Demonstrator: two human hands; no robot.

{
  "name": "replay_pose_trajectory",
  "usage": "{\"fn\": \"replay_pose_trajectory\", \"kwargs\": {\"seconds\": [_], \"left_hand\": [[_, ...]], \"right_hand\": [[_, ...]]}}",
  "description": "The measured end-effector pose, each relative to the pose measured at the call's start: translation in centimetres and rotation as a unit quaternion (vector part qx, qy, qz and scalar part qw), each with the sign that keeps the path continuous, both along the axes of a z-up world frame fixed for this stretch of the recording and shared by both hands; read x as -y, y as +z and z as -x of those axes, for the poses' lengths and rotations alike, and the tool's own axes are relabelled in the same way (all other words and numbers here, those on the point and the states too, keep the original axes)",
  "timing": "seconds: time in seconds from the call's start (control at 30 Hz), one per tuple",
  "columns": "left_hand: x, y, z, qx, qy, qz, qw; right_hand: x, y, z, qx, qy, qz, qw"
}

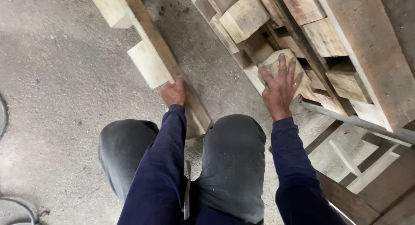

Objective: The person uses an angle grinder to smooth the edges of a wooden block. After finishing the grinding, they place the block on a workbench and proceed to stack several other wooden blocks on the floor.

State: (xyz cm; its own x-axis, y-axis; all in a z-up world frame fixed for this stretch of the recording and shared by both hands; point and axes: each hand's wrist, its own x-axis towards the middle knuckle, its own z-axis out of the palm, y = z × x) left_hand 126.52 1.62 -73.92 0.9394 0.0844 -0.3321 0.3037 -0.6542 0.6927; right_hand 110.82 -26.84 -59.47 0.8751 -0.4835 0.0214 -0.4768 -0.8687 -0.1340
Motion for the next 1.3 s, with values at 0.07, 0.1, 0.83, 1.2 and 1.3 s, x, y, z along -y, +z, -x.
{"fn": "replay_pose_trajectory", "kwargs": {"seconds": [0.07, 0.1, 0.83, 1.2, 1.3], "left_hand": [[1.0, -0.6, -0.4, -0.007, -0.025, -0.036, 0.999], [1.7, -0.9, -0.3, -0.001, -0.038, -0.039, 0.999], [5.0, 4.7, -4.8, -0.007, 0.096, 0.086, 0.992], [6.7, 11.8, -7.3, -0.128, 0.172, 0.427, 0.879], [7.8, 13.9, -5.9, -0.078, 0.156, 0.445, 0.878]], "right_hand": [[-0.5, 0.5, -0.7, 0.005, -0.021, -0.005, 1.0], [-0.8, 0.9, -0.7, 0.024, -0.01, -0.021, 0.999], [-15.5, -6.1, 3.8, -0.029, -0.332, -0.721, 0.607], [-10.9, -2.6, 6.9, 0.149, -0.293, -0.698, 0.636], [-9.9, -2.1, 8.0, 0.196, -0.287, -0.672, 0.653]]}}
